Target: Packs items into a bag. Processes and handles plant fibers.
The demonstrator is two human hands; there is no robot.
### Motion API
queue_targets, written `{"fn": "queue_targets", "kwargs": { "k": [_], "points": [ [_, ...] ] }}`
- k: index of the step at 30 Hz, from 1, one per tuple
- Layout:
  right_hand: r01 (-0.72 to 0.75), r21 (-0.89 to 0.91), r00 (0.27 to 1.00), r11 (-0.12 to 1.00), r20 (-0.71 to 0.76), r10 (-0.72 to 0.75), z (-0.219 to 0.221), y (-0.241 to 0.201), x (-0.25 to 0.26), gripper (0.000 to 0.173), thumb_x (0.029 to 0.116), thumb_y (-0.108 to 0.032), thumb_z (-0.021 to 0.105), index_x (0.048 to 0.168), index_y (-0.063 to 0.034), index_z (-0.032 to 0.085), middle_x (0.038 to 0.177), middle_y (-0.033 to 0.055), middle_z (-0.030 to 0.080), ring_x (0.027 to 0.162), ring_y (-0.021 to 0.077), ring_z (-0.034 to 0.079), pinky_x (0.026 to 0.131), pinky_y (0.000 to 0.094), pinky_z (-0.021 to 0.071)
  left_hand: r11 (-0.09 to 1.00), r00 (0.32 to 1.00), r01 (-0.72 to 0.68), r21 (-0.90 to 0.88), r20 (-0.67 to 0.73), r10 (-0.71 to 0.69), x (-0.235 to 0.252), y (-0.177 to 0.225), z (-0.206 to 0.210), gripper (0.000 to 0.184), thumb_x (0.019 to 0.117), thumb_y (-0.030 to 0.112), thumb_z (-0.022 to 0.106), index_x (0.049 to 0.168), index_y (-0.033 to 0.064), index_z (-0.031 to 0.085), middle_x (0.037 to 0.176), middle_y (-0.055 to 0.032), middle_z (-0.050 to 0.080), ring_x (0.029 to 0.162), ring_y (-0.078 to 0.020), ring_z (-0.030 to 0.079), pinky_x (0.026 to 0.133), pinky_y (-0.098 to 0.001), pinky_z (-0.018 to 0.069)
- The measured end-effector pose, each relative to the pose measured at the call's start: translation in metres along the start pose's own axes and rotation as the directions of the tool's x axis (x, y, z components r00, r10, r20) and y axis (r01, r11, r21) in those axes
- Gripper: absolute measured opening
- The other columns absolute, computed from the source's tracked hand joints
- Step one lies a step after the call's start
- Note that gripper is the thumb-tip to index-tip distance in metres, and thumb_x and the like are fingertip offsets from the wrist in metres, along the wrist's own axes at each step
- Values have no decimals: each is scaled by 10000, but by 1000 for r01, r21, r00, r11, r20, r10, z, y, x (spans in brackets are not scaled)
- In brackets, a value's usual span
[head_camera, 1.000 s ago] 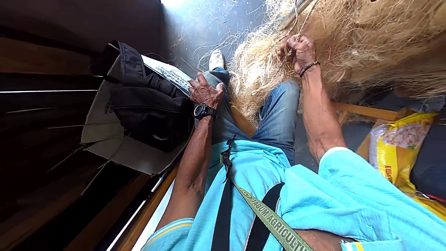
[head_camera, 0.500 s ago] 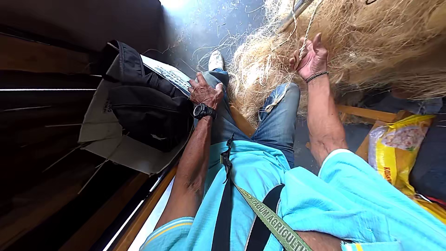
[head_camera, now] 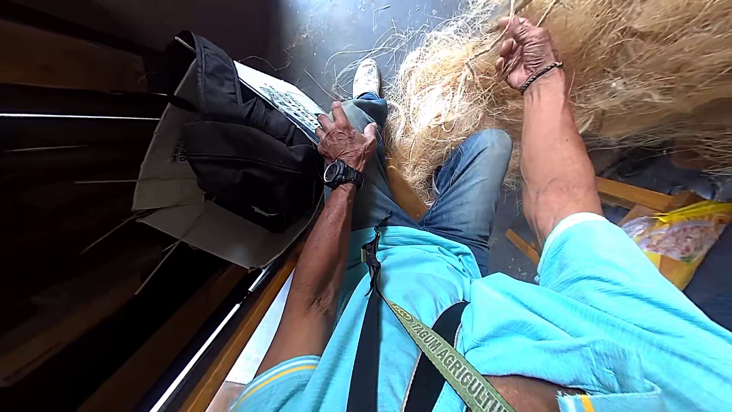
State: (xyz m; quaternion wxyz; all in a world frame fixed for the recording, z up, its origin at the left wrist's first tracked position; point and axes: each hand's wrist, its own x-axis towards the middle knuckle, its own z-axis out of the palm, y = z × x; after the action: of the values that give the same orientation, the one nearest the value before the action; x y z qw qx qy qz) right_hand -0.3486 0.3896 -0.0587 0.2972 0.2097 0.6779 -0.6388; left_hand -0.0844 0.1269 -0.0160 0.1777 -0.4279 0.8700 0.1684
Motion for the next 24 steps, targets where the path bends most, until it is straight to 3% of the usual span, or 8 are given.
{"fn": "queue_targets", "kwargs": {
  "k": [3, 6, 10, 16, 18, 20, 22, 24],
  "points": [
    [-11, -32, 1000, 999, 28, 12, 3, 12, -10, 130, 1034, -231, 565, 1102, -147, 639, 663, -68, 508, 542, 76, 523, 576, 278, 534, 1000, 1000, -6, 2, -4, 6, 1, 0, 0, 938, 772, 663, 687, 1530, 165, 449, 1450, -246, 518, 1217, -432, 584, 872, -593, 527],
    [-16, 70, 996, 997, 93, 9, 7, 28, -34, 174, 1066, -245, 512, 1099, -122, 631, 606, -59, 485, 492, 90, 516, 538, 292, 541, 1000, 1000, -14, -6, 2, 14, 1, 0, -1, 945, 773, 665, 688, 1531, 155, 447, 1453, -250, 515, 1224, -439, 581, 877, -599, 526],
    [-9, 246, 982, 969, 183, -37, 9, 50, -70, 264, 1089, -282, 442, 1146, -134, 654, 653, -50, 541, 547, 103, 545, 566, 304, 538, 1000, 1000, -13, -5, 2, 13, 0, -1, 0, 923, 779, 659, 677, 1524, 164, 453, 1461, -253, 504, 1218, -438, 583, 877, -597, 524],
    [70, 409, 935, 910, 291, -203, 3, 58, -107, 707, 1058, -609, 148, 1231, -137, 645, 766, -9, 615, 626, 135, 589, 590, 331, 553, 1000, 1000, -24, -16, 7, 25, -3, -3, -2, 922, 796, 661, 676, 1527, 147, 446, 1448, -272, 503, 1225, -452, 572, 903, -620, 512],
    [96, 417, 914, 904, 323, -246, -1, 59, -119, 642, 1059, -563, 195, 1269, -134, 624, 793, -16, 615, 645, 124, 589, 604, 323, 557, 999, 999, -32, -16, 10, 32, -3, -3, -4, 922, 799, 655, 673, 1529, 141, 444, 1458, -275, 496, 1229, -455, 572, 912, -624, 509],
    [101, 393, 927, 914, 296, -229, -4, 55, -133, 403, 1095, -355, 334, 1227, -124, 637, 805, -31, 615, 639, 92, 573, 602, 279, 544, 999, 1000, -29, -16, 11, 29, -4, -3, -5, 918, 800, 652, 675, 1527, 140, 446, 1460, -279, 494, 1232, -454, 574, 918, -615, 512],
    [103, 256, 951, 961, 257, -171, -10, 47, -142, 222, 1069, -196, 467, 1157, -117, 654, 781, -54, 594, 614, 62, 533, 597, 254, 513, 1000, 1000, -20, -13, 11, 20, -5, -3, -6, 917, 798, 651, 671, 1527, 146, 440, 1462, -271, 497, 1229, -452, 576, 910, -611, 514],
    [128, 124, 964, 984, 216, -152, -17, 39, -147, 164, 1038, -155, 536, 1124, -101, 665, 818, -50, 614, 642, 57, 542, 627, 256, 524, 1000, 1000, -25, -6, 3, 25, -6, -3, -6, 935, 796, 658, 661, 1538, 140, 429, 1475, -261, 493, 1238, -447, 573, 917, -611, 511]
  ]
}}
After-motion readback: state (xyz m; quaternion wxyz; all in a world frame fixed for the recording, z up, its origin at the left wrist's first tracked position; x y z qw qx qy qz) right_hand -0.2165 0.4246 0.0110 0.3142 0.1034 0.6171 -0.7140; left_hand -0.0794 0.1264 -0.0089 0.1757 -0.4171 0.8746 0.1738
